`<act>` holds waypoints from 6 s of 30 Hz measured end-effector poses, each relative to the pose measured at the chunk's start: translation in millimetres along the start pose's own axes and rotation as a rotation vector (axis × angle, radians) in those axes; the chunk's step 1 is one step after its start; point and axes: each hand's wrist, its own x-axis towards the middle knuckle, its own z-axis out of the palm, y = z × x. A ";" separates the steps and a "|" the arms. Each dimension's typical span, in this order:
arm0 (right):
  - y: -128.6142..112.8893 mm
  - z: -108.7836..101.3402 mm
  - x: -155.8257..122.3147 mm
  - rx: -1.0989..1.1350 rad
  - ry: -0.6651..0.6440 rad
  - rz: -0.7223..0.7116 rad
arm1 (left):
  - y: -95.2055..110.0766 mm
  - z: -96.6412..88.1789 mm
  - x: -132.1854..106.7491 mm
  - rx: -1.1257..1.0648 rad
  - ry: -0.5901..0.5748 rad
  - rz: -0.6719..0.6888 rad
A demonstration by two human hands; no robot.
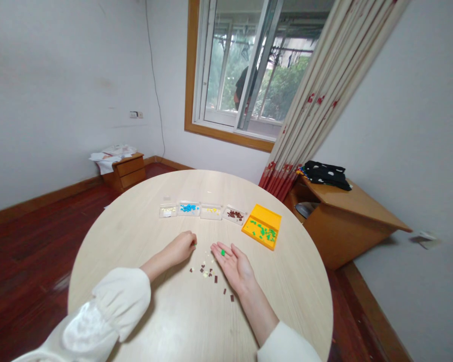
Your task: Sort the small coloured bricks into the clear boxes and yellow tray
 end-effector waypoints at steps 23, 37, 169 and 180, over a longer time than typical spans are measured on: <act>-111.4 -2.5 40.0 -0.504 0.179 -0.572 | -15.0 -0.6 -11.5 -0.382 0.353 -0.105; -83.3 -22.3 11.9 -1.188 0.030 -0.689 | -6.6 14.3 -14.3 -0.454 0.290 -0.038; -12.7 -20.8 1.1 -1.546 -0.201 -0.940 | -98.6 -87.8 90.4 0.045 -0.006 0.004; -19.2 -22.8 1.8 -1.523 -0.135 -0.979 | -20.3 -26.1 145.4 -0.076 0.141 -0.013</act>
